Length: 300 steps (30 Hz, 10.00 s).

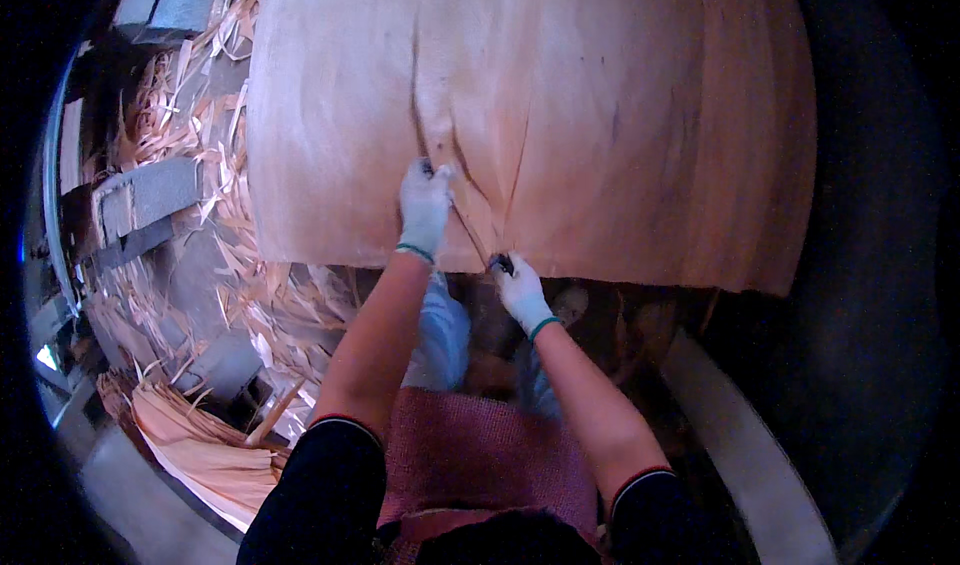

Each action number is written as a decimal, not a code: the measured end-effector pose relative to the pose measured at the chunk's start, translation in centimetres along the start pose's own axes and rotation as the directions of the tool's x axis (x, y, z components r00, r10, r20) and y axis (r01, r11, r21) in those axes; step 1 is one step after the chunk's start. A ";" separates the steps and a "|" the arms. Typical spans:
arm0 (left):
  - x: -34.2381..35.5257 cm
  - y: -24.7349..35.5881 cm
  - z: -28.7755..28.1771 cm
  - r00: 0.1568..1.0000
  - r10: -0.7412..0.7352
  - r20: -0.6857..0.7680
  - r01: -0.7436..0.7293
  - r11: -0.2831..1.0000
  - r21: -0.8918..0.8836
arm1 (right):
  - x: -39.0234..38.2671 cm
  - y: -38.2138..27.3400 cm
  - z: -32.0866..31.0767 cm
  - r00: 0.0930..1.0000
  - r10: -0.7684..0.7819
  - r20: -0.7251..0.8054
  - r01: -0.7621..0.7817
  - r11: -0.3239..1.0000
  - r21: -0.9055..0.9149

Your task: The person organizes and tapes thin wood veneer sheets by hand, using a utility knife to trim edges and applying small pieces of tape to secure the sheets together before stacking them.

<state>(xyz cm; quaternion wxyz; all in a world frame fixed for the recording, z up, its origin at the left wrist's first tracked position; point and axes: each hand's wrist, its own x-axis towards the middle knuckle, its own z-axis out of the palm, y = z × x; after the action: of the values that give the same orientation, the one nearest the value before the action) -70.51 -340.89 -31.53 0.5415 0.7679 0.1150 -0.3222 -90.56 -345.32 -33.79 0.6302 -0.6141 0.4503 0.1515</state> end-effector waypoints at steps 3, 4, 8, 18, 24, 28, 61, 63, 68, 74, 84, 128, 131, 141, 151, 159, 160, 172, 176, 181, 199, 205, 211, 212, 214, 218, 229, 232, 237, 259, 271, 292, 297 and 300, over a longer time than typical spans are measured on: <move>-2.0 0.8 -2.8 0.992 0.034 0.125 0.005 0.953 -0.303 | 0.3 1.3 0.8 0.993 -0.111 -0.047 0.110 0.994 -0.022; -3.1 0.6 -2.6 0.988 0.067 0.141 -0.032 0.971 -0.235 | 0.4 2.0 0.7 0.988 -0.148 -0.050 0.149 0.989 0.015; -3.0 1.9 -2.0 0.911 -0.004 0.413 -0.018 0.999 0.049 | 0.7 3.8 1.4 0.970 -0.226 -0.094 0.214 0.969 -0.120; 4.2 7.7 -5.5 0.985 0.168 0.046 -0.128 0.876 -0.464 | 2.0 6.7 1.8 0.982 -0.181 -0.062 0.172 0.977 -0.124; -7.4 -7.1 -42.8 0.848 0.503 0.169 -0.271 0.137 0.953 | -3.7 -0.2 -6.3 0.925 -0.130 -0.356 0.079 0.985 -0.154; -21.7 -10.4 -49.8 0.895 -0.404 -0.188 0.104 -0.221 0.970 | -7.7 5.5 -23.4 0.604 0.122 -0.788 -0.265 0.963 -0.054; -15.2 -6.2 -3.9 0.685 0.454 0.570 -0.621 -0.047 0.783 | -28.9 7.9 -52.0 0.333 -0.001 -0.943 -0.620 0.753 -0.219; -18.5 -4.3 -4.1 0.935 -0.198 0.295 -0.211 0.358 0.910 | -29.1 5.8 -52.6 0.329 -0.065 -0.942 -0.607 0.750 -0.263; -23.6 -4.5 -12.8 0.945 -0.201 0.259 -0.160 0.406 0.900 | -28.1 -1.9 -51.2 0.315 -0.228 -0.921 -0.542 0.754 -0.372; -27.4 -5.9 -23.0 0.965 -0.220 0.141 -0.032 0.437 0.899 | -30.0 -7.0 -39.7 0.480 -0.438 -0.760 -0.273 0.749 -0.604; -29.2 -0.1 -27.6 0.982 -0.184 0.046 0.102 0.715 0.692 | -27.6 -18.4 -15.4 0.812 -0.298 -0.501 -0.005 0.856 -0.518; -46.2 9.4 -78.7 0.918 0.314 -0.241 -0.386 0.847 -0.365 | -39.8 -55.1 50.0 0.861 -0.374 0.344 0.294 0.919 0.263; -45.3 8.7 -88.8 0.830 0.529 -0.179 -0.541 0.841 -0.024 | -43.9 -57.6 60.8 0.791 -0.535 0.297 0.515 0.844 0.148; -36.0 12.6 -116.6 0.503 0.826 -0.254 -0.341 0.459 0.820 | -39.7 -61.5 89.9 0.005 -0.511 0.860 0.951 -0.263 -0.162; -33.2 13.1 -144.8 0.756 0.558 -0.342 -0.192 0.689 0.699 | -40.6 -73.0 122.8 0.740 -0.297 0.604 0.209 0.954 0.213; -29.7 9.5 -164.4 0.865 0.379 -0.329 -0.088 0.761 0.643 | -41.0 -76.8 140.8 0.723 -0.303 0.621 0.220 0.953 0.209; -27.6 11.1 -167.1 0.853 0.435 -0.288 -0.168 0.752 0.638 | -40.3 -77.3 142.7 0.704 -0.332 0.628 0.259 0.943 0.208; -7.7 18.5 -187.3 0.805 0.584 0.107 -0.592 0.780 0.203 | -37.7 -80.9 161.1 0.819 -0.406 0.405 0.371 0.914 0.167; -2.7 17.1 -195.1 0.848 0.523 0.084 -0.529 0.831 0.170 | -21.8 -86.4 152.6 0.900 -0.379 0.214 0.355 0.924 0.142; 1.5 14.0 -206.0 0.970 0.215 -0.116 -0.240 0.927 -0.288 | -16.9 -91.1 147.9 0.623 -0.625 -0.471 0.735 0.674 0.077; 25.1 12.7 -239.5 0.978 -0.078 -0.196 -0.125 0.532 -0.838 | -39.3 -92.1 181.9 0.919 -0.392 0.031 0.388 0.917 0.095; 20.8 21.8 -234.9 0.927 0.199 -0.317 -0.373 0.431 -0.822 | -38.9 -93.1 186.8 0.921 -0.317 0.227 0.318 0.948 0.034; 9.8 34.5 -232.6 0.770 0.451 -0.452 -0.603 0.746 -0.283 | -32.6 -99.6 198.4 0.883 -0.387 0.265 0.344 0.919 0.193; 9.0 35.6 -231.1 0.784 0.477 -0.399 -0.610 0.713 -0.346 | -30.1 -100.5 199.3 0.896 -0.401 0.192 0.313 0.875 0.369; 8.6 34.5 -229.9 0.699 0.609 -0.374 -0.709 0.656 -0.258 | -29.3 -103.8 201.0 0.905 -0.213 0.368 0.095 0.945 0.311; 6.3 35.1 -226.4 0.750 0.618 -0.235 -0.652 0.633 -0.418 | -28.1 -104.4 201.7 0.889 -0.379 0.258 0.285 0.898 0.336; 4.7 31.0 -230.8 0.681 0.486 0.547 -0.543 0.837 -0.067 | -30.6 -94.9 196.7 0.847 -0.416 0.331 0.227 0.846 0.483; 10.2 26.0 -235.7 0.848 0.487 0.211 -0.531 0.774 0.346 | -32.0 -94.5 194.8 0.907 -0.421 0.023 0.419 0.906 0.068; 24.1 25.6 -234.9 0.878 0.433 -0.203 -0.332 0.858 0.391 | -27.8 -90.6 194.6 0.763 -0.641 -0.088 0.634 0.767 -0.098; 14.6 20.7 -231.9 0.963 0.267 -0.043 -0.204 0.822 0.532 | -30.4 -99.1 193.3 0.779 -0.623 0.071 0.582 0.678 -0.449; 12.5 25.2 -216.6 0.684 0.488 0.542 -0.692 0.199 0.694 | -29.6 -111.8 200.9 0.817 -0.550 0.172 0.476 0.476 -0.740; 35.5 46.6 -211.3 0.827 0.358 0.434 -0.227 0.918 -0.325 | -29.3 -94.2 187.3 0.673 -0.722 0.160 0.740 0.659 -0.136; 37.5 45.5 -213.0 0.941 0.333 0.052 -0.333 0.943 -0.010 | -34.9 -98.6 184.0 0.768 -0.629 0.118 0.631 0.713 -0.305; 35.6 45.3 -213.0 0.897 0.401 0.185 -0.328 0.885 -0.330 | -29.8 -101.3 178.1 0.700 -0.669 -0.251 0.665 0.738 -0.115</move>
<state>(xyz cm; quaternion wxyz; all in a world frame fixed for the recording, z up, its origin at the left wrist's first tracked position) 59.44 -171.61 24.64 0.7095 0.6414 -0.0548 -0.2868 36.39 -192.60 24.76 0.5684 -0.7549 0.2794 -0.1702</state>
